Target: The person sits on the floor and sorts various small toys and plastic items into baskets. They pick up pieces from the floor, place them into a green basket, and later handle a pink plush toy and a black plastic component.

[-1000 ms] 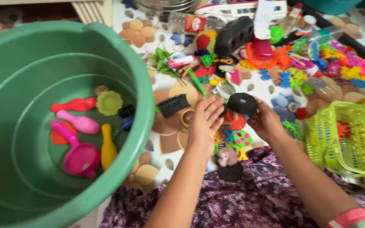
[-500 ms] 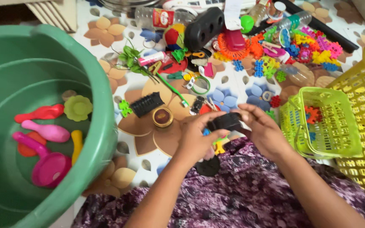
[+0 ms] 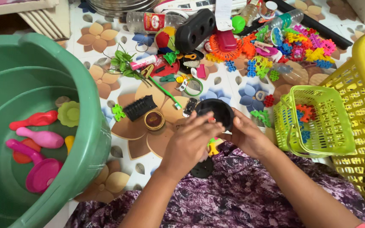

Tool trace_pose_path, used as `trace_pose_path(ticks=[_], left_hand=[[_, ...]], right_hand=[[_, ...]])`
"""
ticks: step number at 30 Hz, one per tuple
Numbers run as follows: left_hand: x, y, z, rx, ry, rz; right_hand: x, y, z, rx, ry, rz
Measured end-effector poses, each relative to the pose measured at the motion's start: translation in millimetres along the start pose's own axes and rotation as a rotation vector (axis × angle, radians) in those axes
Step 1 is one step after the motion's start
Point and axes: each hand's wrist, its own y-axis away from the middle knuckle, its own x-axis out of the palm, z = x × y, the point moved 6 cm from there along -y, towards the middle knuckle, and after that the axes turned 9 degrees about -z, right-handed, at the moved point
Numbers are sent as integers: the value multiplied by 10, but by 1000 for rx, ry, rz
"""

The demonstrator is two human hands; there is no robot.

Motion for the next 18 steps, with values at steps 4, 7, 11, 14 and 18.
trace_pose_path(ticks=[4,7,11,14,18], left_hand=[[297,166,486,-942,948,-219],[363,281,704,-1119,1114,-209],[353,332,833,-1113,1264,-298],[294,287,995,-1136,1411,-466],[9,392,1282,-1301,1680,-787]], right_hand=[[53,-61,-10,-33,-63,94],[-52,-66,-83,-3,50,-162],[208,-131,87,-26,15,-158],[675,-233,422,-42,111,-173],[1710,-409,766,-136,328,-90]])
